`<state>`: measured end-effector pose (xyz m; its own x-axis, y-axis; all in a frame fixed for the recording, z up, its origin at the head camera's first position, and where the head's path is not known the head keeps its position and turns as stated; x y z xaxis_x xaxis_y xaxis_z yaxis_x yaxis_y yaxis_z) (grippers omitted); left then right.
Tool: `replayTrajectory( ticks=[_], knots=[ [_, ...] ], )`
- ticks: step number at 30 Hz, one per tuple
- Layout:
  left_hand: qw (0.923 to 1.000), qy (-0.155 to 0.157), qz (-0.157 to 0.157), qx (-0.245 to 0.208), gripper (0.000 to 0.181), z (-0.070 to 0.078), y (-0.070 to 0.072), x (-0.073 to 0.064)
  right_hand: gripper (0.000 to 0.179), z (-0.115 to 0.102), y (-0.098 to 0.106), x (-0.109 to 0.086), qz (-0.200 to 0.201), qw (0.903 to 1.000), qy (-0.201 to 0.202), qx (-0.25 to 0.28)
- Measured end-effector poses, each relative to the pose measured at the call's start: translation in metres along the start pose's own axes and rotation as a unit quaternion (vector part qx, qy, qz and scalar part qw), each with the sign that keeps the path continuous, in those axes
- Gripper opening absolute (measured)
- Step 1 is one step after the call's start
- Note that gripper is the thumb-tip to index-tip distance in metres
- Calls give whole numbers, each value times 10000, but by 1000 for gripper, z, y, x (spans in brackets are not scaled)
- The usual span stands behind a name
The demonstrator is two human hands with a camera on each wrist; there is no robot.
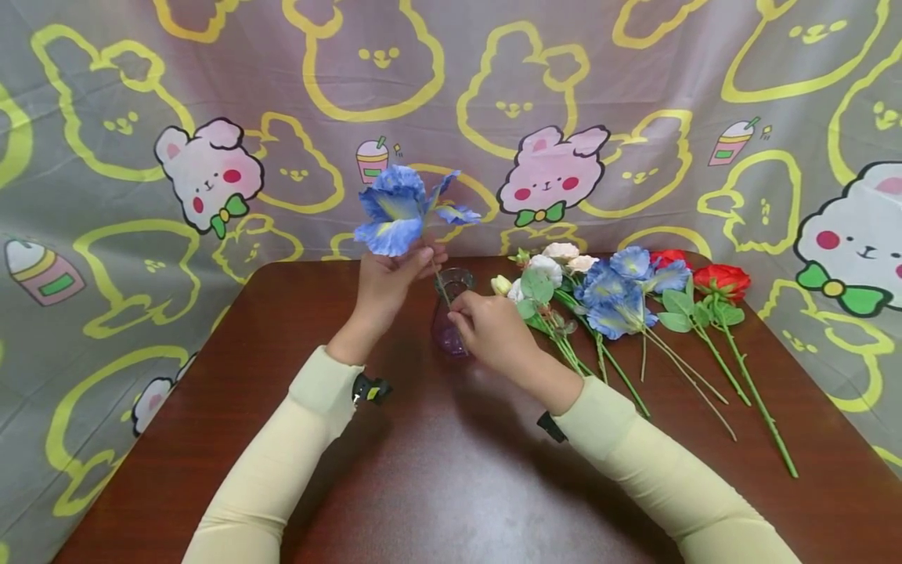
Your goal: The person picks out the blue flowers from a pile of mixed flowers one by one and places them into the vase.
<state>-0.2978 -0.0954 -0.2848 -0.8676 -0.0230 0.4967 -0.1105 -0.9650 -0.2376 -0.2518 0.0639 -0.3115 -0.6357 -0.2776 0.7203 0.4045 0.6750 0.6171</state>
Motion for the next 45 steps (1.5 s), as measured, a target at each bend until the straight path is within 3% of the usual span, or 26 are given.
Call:
replayTrajectory(
  ticks=[8,11,16,20,25,29,38,45],
  knots=[
    [9994,273,210,-13,24,1,4,-1,8,0,-4,-2,-65,9999,-59,77],
    [9994,197,270,-21,21,2,5,0,10,2,-3,-3,2,9998,-107,169],
    [9984,59,392,-407,17,7,9,6,14,12,6,-4,223,9993,-311,27],
    [9970,-120,536,-544,19,14,14,11,17,25,11,-4,192,9968,-768,-116],
    [9944,-245,842,-595,18,24,22,17,32,41,15,-6,12,9874,-1568,-232],
    [9914,-261,1013,-787,10,31,26,22,47,47,14,-5,-172,9803,-1948,-282],
    [9836,-778,1302,-977,9,50,30,33,88,52,-4,0,-712,9714,-2249,263],
    [9783,-960,1493,-1072,7,47,29,38,91,59,-18,0,-894,9664,-2341,580]
  ],
)
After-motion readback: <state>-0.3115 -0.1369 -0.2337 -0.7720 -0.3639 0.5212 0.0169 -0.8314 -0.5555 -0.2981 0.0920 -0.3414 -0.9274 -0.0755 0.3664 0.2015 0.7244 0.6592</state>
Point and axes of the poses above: each hand's wrist, its own x-axis towards the middle knuckle, its own y-axis out of the back of the hand, z = x × y, the point moved 3 cm from there along x, towards the middle knuckle, and after that the axes turned 10 degrees about z, right-handed, at the moved point
